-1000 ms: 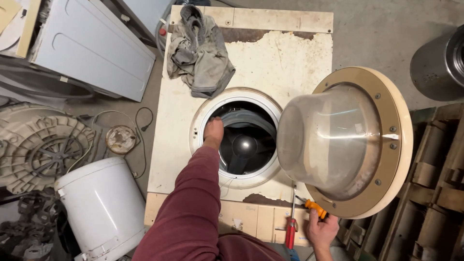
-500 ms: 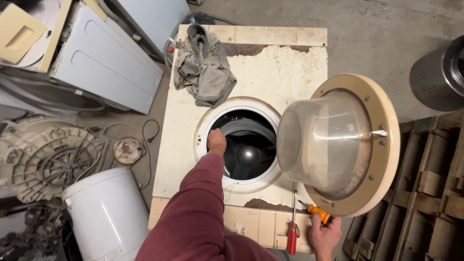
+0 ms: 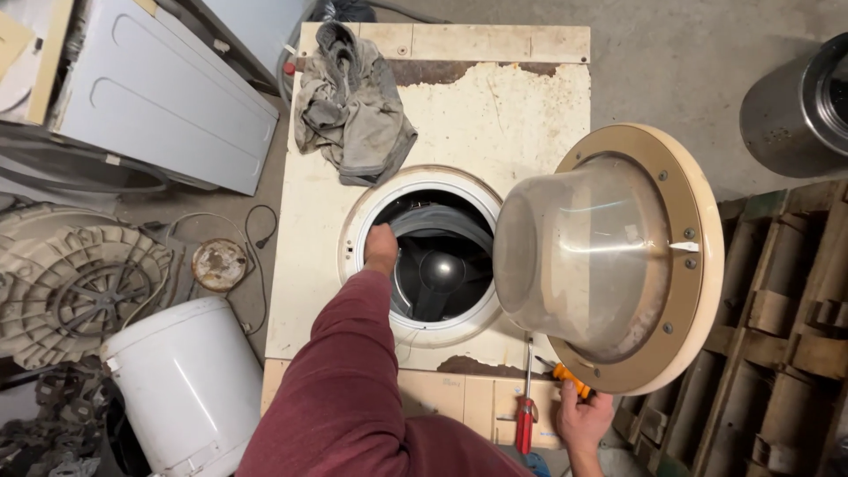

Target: The person works on the top-loading washing machine with the lid open, repeatedly reaching into the drum to adjust or remove a gray rubber seal or gasket. They use an orange-handled screwdriver to pry and manipulate the seal around the drum rim, then continue adjusting the seal by hand.

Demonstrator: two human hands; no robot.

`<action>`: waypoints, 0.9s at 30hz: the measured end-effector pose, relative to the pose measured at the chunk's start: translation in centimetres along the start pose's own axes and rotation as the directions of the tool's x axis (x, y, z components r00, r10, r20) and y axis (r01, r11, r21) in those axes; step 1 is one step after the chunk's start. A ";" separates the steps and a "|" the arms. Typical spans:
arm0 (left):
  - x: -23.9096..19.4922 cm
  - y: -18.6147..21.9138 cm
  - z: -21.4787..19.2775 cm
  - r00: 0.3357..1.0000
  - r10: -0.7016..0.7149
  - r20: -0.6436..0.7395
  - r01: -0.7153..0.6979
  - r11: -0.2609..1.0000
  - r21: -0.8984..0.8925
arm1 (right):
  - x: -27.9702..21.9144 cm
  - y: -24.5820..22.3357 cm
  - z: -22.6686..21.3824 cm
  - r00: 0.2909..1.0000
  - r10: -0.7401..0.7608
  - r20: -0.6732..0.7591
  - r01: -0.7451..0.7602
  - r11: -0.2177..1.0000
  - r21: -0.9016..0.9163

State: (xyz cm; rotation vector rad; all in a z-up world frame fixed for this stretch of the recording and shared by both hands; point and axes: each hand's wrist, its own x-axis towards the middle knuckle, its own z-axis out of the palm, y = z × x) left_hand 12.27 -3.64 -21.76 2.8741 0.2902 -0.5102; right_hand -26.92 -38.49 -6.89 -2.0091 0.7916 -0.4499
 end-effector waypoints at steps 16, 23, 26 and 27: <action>-2.7 1.2 -2.3 0.967 0.140 0.212 -0.145 0.989 0.006 | -0.6 1.0 -3.2 0.997 -0.030 0.071 -0.012 0.848 0.531; -3.4 1.3 -1.3 0.955 0.030 0.297 0.036 0.976 -0.215 | -2.1 -12.4 4.1 0.868 -0.082 0.490 -0.104 0.935 0.340; -4.3 1.1 -2.9 0.950 0.115 0.291 -0.065 0.982 -0.178 | 0.7 -16.9 10.7 0.797 -0.191 0.573 -0.005 0.947 0.322; -4.7 1.0 -3.7 0.928 0.175 0.329 -0.134 0.981 -0.143 | 1.8 -17.8 12.9 0.775 -0.183 0.605 -0.013 0.952 0.305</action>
